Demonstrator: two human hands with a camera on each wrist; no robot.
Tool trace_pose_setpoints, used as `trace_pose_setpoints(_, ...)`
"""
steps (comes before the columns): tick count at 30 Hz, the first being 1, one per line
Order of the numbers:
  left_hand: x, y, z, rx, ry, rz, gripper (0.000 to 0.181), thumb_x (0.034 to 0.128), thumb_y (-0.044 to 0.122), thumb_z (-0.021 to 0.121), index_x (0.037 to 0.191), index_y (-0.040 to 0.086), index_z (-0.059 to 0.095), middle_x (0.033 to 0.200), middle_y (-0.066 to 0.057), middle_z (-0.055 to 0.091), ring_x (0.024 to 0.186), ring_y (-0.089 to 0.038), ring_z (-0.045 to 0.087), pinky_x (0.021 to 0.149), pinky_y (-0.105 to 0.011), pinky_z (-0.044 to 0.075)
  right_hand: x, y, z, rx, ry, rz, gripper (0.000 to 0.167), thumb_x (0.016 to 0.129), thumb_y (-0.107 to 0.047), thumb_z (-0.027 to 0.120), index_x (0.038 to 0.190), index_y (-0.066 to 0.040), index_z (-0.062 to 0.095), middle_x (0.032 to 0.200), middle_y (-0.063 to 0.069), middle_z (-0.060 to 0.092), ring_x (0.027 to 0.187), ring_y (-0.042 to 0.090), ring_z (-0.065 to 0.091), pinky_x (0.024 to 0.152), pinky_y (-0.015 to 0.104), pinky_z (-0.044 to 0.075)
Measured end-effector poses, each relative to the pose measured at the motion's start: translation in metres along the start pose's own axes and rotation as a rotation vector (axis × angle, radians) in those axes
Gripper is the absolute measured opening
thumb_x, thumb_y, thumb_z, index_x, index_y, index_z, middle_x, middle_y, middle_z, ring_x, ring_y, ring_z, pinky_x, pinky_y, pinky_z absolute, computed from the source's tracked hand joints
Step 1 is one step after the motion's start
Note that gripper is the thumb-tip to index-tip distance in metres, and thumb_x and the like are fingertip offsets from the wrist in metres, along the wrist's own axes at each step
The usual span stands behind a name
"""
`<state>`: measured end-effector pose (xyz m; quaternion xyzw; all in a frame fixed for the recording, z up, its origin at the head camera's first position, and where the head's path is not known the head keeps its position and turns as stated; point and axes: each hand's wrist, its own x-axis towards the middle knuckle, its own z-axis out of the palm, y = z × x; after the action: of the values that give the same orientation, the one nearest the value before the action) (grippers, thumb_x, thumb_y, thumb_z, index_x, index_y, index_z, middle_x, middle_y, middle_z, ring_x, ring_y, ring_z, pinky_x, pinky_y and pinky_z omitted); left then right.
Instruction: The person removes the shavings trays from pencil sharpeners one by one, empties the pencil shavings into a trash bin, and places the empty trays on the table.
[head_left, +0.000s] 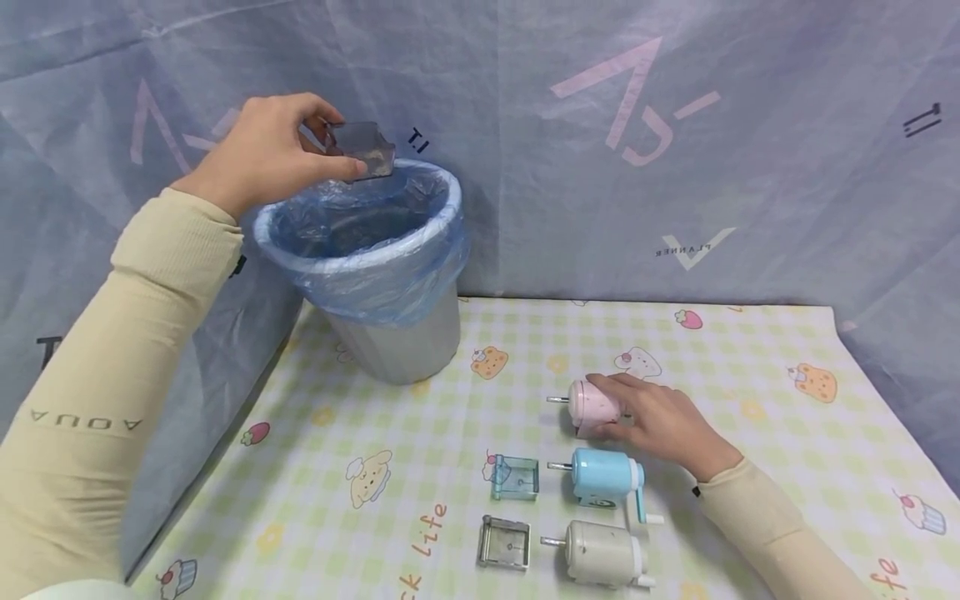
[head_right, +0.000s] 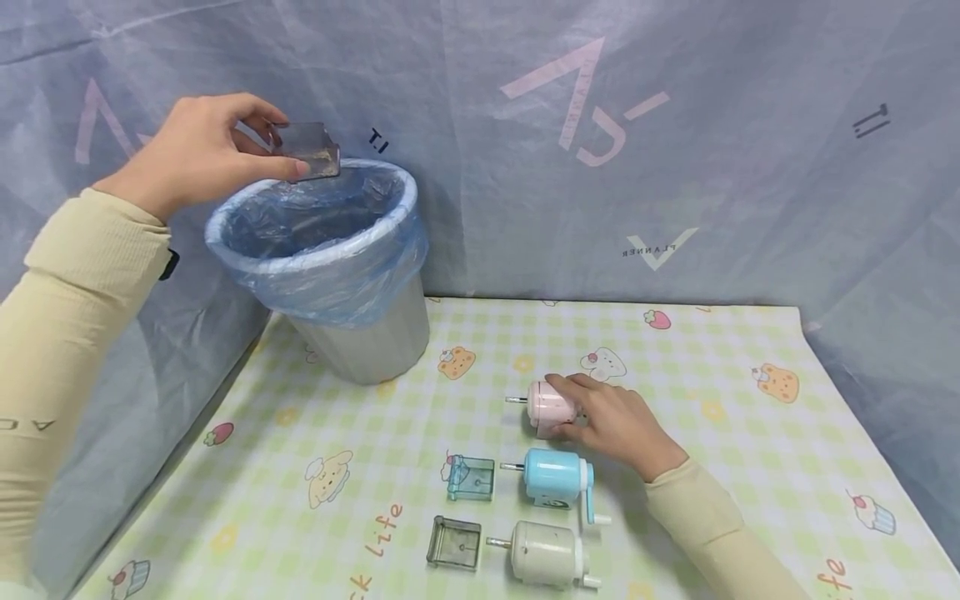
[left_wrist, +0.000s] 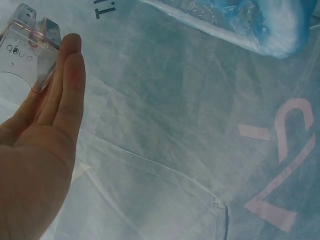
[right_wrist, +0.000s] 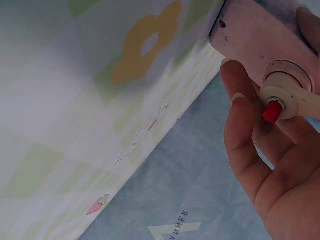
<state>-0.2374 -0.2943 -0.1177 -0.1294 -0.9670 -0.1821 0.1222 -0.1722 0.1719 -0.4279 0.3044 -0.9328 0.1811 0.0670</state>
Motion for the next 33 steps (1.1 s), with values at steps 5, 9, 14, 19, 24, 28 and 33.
trace_pose_setpoints(5,0.001,-0.004,0.001,0.040,-0.015,0.009,0.079,0.0979,0.046,0.074,0.157,0.001,0.048,0.137,-0.025,0.059,0.120,-0.044,0.058,0.096,-0.062,0.046,0.001,-0.001,0.001,-0.002,0.001,0.000,0.071,0.088,-0.042,0.088,0.148,-0.013,0.064,0.138,0.015,0.069,0.115,0.040,0.072,0.084,0.060,0.059)
trace_pose_setpoints(9,0.002,-0.006,0.003,0.057,-0.040,0.023,0.079,0.0971,0.048,0.075,0.155,0.001,0.050,0.133,-0.024,0.062,0.115,-0.042,0.060,0.094,-0.060,0.047,0.001,-0.002,0.001,0.001,0.008,0.000,0.071,0.088,-0.042,0.089,0.147,-0.013,0.064,0.138,0.015,0.069,0.115,0.040,0.072,0.084,0.060,0.059)
trace_pose_setpoints(14,0.001,-0.008,0.006,0.080,-0.064,0.027,0.076,0.0959,0.046,0.077,0.152,0.002,0.054,0.130,-0.022,0.062,0.109,-0.040,0.062,0.090,-0.058,0.048,0.002,-0.004,0.001,0.001,0.009,0.000,0.070,0.087,-0.040,0.089,0.147,-0.013,0.065,0.137,0.015,0.070,0.113,0.039,0.073,0.082,0.059,0.059)
trace_pose_setpoints(19,0.003,-0.011,0.009,0.128,-0.070,0.059,0.074,0.0933,0.039,0.083,0.150,0.001,0.056,0.129,-0.023,0.060,0.101,-0.038,0.062,0.090,-0.058,0.049,0.002,-0.003,0.002,0.004,0.007,0.005,0.071,0.087,-0.041,0.089,0.147,-0.013,0.065,0.136,0.015,0.070,0.112,0.039,0.073,0.081,0.058,0.060)
trace_pose_setpoints(24,0.005,-0.012,0.011,0.154,-0.081,0.089,0.072,0.0898,0.032,0.087,0.147,0.000,0.058,0.128,-0.024,0.057,0.103,-0.037,0.059,0.092,-0.057,0.047,0.003,-0.002,0.004,0.003,0.009,0.006,0.071,0.087,-0.042,0.089,0.147,-0.012,0.065,0.136,0.015,0.070,0.112,0.038,0.073,0.081,0.058,0.060)
trace_pose_setpoints(28,0.004,-0.014,0.012,0.181,-0.089,0.099,0.070,0.0887,0.029,0.087,0.147,0.002,0.060,0.129,-0.023,0.055,0.104,-0.037,0.056,0.090,-0.057,0.046,0.003,-0.002,0.004,0.003,0.009,0.008,0.070,0.087,-0.042,0.089,0.147,-0.013,0.065,0.136,0.015,0.070,0.113,0.038,0.073,0.082,0.058,0.059)
trace_pose_setpoints(33,0.001,-0.015,0.013,0.210,-0.110,0.092,0.070,0.0887,0.025,0.086,0.150,0.006,0.058,0.135,-0.024,0.052,0.109,-0.039,0.054,0.089,-0.060,0.047,0.003,-0.002,0.005,0.011,0.003,0.013,0.070,0.087,-0.041,0.089,0.146,-0.013,0.065,0.136,0.013,0.070,0.113,0.037,0.073,0.082,0.057,0.060)
